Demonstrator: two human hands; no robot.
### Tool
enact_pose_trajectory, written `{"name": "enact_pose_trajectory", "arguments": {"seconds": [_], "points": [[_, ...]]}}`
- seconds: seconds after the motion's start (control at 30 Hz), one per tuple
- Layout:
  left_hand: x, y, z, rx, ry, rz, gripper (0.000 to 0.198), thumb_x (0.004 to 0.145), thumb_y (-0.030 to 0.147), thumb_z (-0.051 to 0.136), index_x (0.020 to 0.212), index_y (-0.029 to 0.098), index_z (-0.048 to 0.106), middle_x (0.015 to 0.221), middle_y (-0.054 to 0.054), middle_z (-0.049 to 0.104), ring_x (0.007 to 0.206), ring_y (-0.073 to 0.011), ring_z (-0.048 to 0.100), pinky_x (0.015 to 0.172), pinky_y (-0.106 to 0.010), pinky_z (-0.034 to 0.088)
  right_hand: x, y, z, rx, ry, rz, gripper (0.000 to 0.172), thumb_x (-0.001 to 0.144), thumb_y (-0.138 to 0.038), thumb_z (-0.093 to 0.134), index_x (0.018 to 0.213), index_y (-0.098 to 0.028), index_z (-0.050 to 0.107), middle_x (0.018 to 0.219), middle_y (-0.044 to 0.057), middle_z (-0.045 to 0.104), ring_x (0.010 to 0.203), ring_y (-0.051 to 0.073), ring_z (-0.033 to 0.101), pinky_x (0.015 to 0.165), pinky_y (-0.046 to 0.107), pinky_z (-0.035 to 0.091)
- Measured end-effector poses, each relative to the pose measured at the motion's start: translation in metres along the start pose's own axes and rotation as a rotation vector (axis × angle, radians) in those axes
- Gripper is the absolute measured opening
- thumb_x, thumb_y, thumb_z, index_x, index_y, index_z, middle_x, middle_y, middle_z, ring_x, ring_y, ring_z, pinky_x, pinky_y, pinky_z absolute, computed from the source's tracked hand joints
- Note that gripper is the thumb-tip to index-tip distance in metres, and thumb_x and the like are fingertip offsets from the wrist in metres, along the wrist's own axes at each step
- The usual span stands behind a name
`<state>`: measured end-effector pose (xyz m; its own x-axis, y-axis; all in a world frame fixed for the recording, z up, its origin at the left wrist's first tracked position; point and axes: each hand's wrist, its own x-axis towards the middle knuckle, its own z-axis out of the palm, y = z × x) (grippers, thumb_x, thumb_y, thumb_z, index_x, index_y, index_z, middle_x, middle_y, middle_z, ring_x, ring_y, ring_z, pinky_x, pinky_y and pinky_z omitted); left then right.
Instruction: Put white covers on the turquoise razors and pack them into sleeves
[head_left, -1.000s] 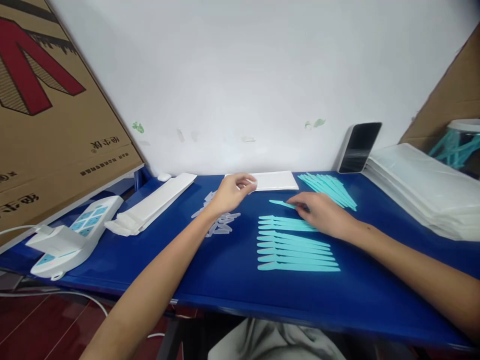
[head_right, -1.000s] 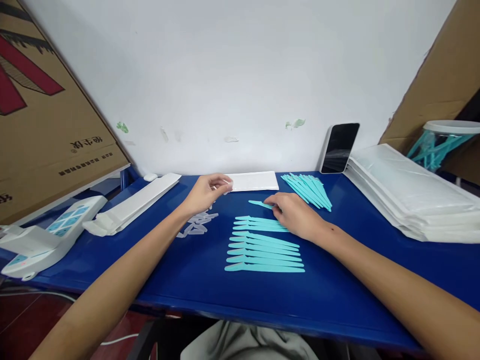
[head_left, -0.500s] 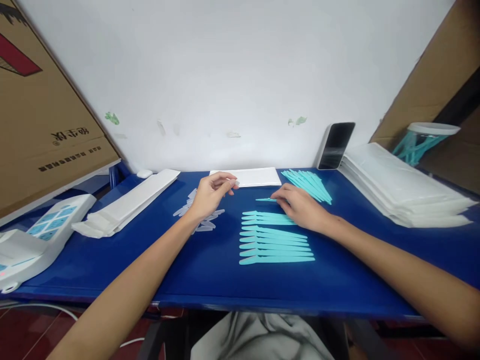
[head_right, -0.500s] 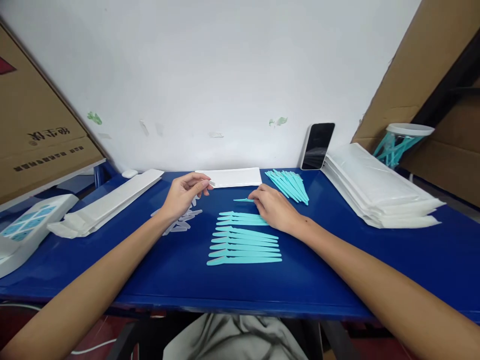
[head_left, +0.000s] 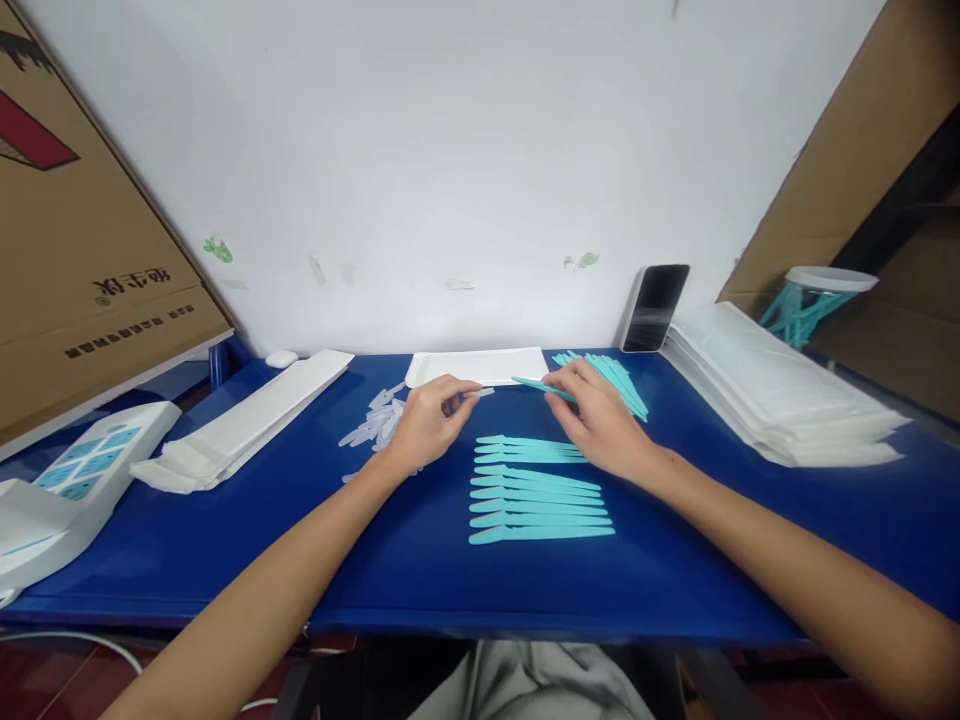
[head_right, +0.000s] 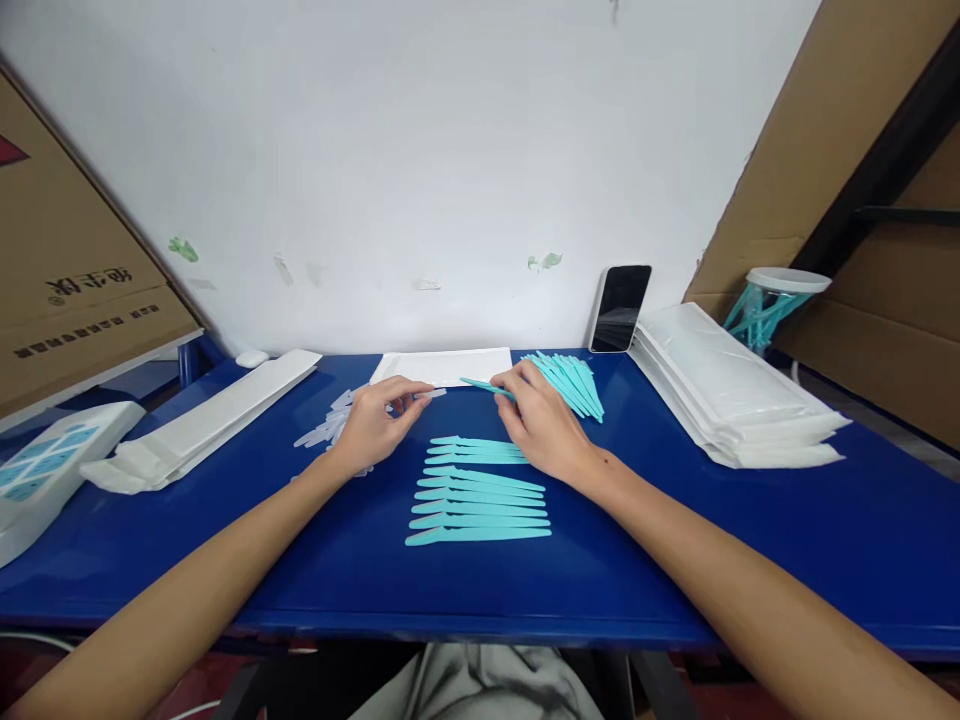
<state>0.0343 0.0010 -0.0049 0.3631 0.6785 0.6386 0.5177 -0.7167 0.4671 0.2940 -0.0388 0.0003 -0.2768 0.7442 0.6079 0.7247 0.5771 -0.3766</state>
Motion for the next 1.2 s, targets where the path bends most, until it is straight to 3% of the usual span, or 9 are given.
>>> {"name": "enact_pose_trajectory", "arguments": {"seconds": [0.2,0.33,0.63,0.8,1.03,1.2], "points": [[0.0,0.007,-0.003,-0.055,0.04,-0.002,0.015,0.089,0.033,0.072,0.089,0.02,0.077,0.082,-0.003,0.077,0.064,-0.0139,0.062,0.065,-0.027,0.05,0.0,-0.002,-0.004,-0.055,-0.191,0.011,0.022,0.1,-0.034,0.048,0.097,-0.021,0.066,0.093,0.006,0.069,0.071,0.02,0.062,0.065,0.034,0.046],[-0.001,0.012,-0.003,-0.061,0.029,0.057,0.014,0.09,0.032,0.072,0.09,0.019,0.076,0.083,-0.003,0.077,0.066,-0.0136,0.063,0.066,-0.027,0.05,-0.001,-0.007,-0.007,-0.091,-0.241,0.044,0.022,0.099,-0.036,0.049,0.097,-0.022,0.066,0.081,0.003,0.072,0.063,0.019,0.061,0.06,0.032,0.04],[-0.003,0.012,-0.003,0.0,-0.063,0.251,0.015,0.096,0.032,0.066,0.093,0.018,0.073,0.083,-0.004,0.073,0.072,-0.0136,0.063,0.068,-0.026,0.05,-0.002,-0.015,-0.006,-0.032,-0.176,0.008,0.021,0.098,-0.034,0.05,0.092,-0.021,0.065,0.077,0.002,0.071,0.062,0.018,0.059,0.06,0.03,0.037],[-0.002,0.01,-0.001,0.021,-0.027,0.353,0.013,0.097,0.028,0.065,0.095,0.017,0.072,0.084,-0.003,0.073,0.073,-0.0128,0.064,0.066,-0.024,0.048,-0.003,-0.015,-0.008,-0.063,-0.081,-0.053,0.017,0.094,-0.031,0.054,0.092,-0.019,0.065,0.078,0.003,0.071,0.06,0.016,0.057,0.061,0.03,0.037],[-0.004,0.01,0.001,0.067,0.031,0.345,0.009,0.097,0.026,0.064,0.096,0.017,0.069,0.085,-0.001,0.073,0.069,-0.0104,0.063,0.068,-0.023,0.048,-0.001,-0.013,-0.011,-0.276,-0.045,-0.045,0.017,0.092,-0.03,0.055,0.089,-0.02,0.068,0.076,0.002,0.073,0.059,0.017,0.059,0.055,0.029,0.03],[-0.004,0.009,0.001,0.094,0.016,0.363,0.01,0.097,0.026,0.064,0.098,0.018,0.069,0.082,-0.001,0.073,0.072,-0.0125,0.064,0.072,-0.026,0.047,-0.002,-0.014,-0.011,-0.253,-0.034,-0.107,0.017,0.093,-0.029,0.054,0.091,-0.019,0.068,0.078,0.001,0.073,0.058,0.015,0.058,0.056,0.029,0.031]]}}
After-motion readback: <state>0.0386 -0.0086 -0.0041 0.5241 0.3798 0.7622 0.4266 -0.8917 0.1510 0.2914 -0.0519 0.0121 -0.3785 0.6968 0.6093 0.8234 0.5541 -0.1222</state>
